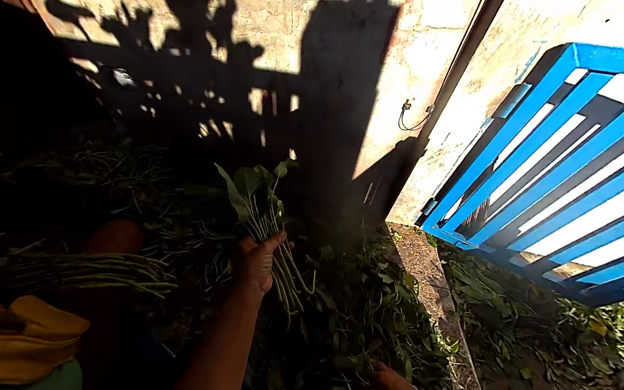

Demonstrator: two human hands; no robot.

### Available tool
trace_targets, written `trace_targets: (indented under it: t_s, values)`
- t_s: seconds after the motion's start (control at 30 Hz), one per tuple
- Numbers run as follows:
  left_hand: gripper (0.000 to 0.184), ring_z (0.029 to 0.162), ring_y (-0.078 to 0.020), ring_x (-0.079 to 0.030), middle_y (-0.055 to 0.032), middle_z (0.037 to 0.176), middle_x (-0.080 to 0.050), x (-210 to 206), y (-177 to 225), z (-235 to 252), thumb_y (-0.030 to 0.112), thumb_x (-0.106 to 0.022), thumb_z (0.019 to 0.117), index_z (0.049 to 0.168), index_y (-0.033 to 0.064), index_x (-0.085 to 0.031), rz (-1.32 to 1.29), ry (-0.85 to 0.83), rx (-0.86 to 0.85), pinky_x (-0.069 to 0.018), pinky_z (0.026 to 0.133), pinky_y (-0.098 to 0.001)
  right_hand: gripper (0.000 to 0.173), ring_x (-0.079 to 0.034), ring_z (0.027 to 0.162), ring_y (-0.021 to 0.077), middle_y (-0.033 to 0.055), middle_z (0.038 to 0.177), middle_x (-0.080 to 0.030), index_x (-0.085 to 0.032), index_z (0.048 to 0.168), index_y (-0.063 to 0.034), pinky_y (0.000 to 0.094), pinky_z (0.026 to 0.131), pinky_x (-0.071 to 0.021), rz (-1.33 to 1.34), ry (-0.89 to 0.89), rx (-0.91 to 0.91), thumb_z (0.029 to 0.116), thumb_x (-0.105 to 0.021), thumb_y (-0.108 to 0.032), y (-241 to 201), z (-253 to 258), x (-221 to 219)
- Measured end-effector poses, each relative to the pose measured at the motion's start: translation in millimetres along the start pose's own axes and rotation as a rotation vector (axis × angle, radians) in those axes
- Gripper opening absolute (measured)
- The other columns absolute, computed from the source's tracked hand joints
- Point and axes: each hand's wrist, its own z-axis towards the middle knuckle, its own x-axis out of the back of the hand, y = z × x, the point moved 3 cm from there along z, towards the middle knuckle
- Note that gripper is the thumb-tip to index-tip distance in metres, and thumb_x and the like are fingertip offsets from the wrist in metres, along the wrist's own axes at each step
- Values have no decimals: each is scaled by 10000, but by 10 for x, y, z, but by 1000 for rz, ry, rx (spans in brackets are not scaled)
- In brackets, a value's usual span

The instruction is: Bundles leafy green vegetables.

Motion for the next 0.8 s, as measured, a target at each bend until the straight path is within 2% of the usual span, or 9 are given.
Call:
trace_targets:
  t_s: [0.07, 0.17, 0.3, 0.43, 0.5, 0.57, 0.67, 0.73, 0.8]
  values:
    - [243, 807, -286, -751, -160, 1005, -744, -72, -75, -33, 46, -726, 931, 1153, -4, -640, 5, -47, 15, -647, 698, -423, 463, -612, 1230, 428, 247, 1366, -604, -656, 1321, -65, 642, 1024, -482, 88, 67, -120, 1035, -519, -403, 257, 371, 189]
    - [215, 802, -309, -753, -190, 948, -744, -131, -158, -36, 43, -687, 963, 1164, -14, -636, 7, -128, 49, -648, 715, -434, 406, -604, 1241, 392, 242, 1303, -635, -635, 1308, -12, 579, 1064, -460, 357, 347, -280, 1059, -477, -291, 570, 831, 520]
    - [178, 768, -355, -750, -228, 898, -735, -177, -178, -27, 42, -662, 987, 1140, -41, -623, 42, -166, 57, -651, 694, -461, 372, -611, 1246, 393, 256, 1311, -637, -623, 1315, -3, 581, 1048, -477, 601, 539, -521, 1063, -460, -222, 862, 1208, 745]
    - [213, 754, -366, -749, -245, 880, -724, -232, -174, -31, -21, -674, 958, 1152, -56, -595, -19, -146, 52, -656, 670, -459, 376, -680, 996, 376, 264, 1146, -669, -636, 1243, 48, 565, 867, -549, 998, 654, -593, 1030, -589, -258, 953, 1499, 724]
    - [235, 756, -371, -751, -250, 884, -723, -265, -178, -27, -45, -689, 937, 1149, -61, -591, -46, -136, 61, -659, 663, -464, 307, -616, 726, 230, 160, 932, -631, -607, 1179, 29, 405, 651, -533, 1274, 728, -626, 995, -655, -212, 797, 1521, 844]
    - [248, 761, -382, -753, -258, 892, -727, -285, -195, -29, -53, -702, 923, 1144, -66, -592, -63, -128, 86, -660, 666, -476, 258, -549, 651, 181, 111, 875, -567, -558, 1182, -10, 353, 579, -501, 1602, 744, -613, 980, -632, -152, 731, 1522, 934]
    - [284, 772, -395, -751, -267, 919, -725, -289, -217, -55, -82, -708, 899, 1158, -74, -594, -94, -138, 142, -659, 673, -488, 141, -440, 507, 122, 11, 664, -464, -525, 916, -112, 298, 471, -430, 1821, 729, -461, 1012, -534, -214, 619, 1420, 1021]
    - [335, 770, -392, -750, -267, 919, -723, -287, -231, -72, -97, -710, 885, 1197, -65, -590, -100, -150, 185, -657, 673, -485, 218, -427, 463, 91, -26, 589, -445, -513, 827, -128, 264, 450, -427, 1782, 633, -238, 1030, -490, -202, 460, 1243, 1018]
    - [348, 775, -391, -748, -264, 910, -720, -268, -251, -86, -94, -705, 890, 1216, -50, -592, -100, -162, 215, -656, 678, -486, 218, -484, 499, 119, 14, 611, -510, -592, 860, -57, 297, 487, -459, 1511, 477, -77, 1033, -517, -166, 307, 1007, 882]
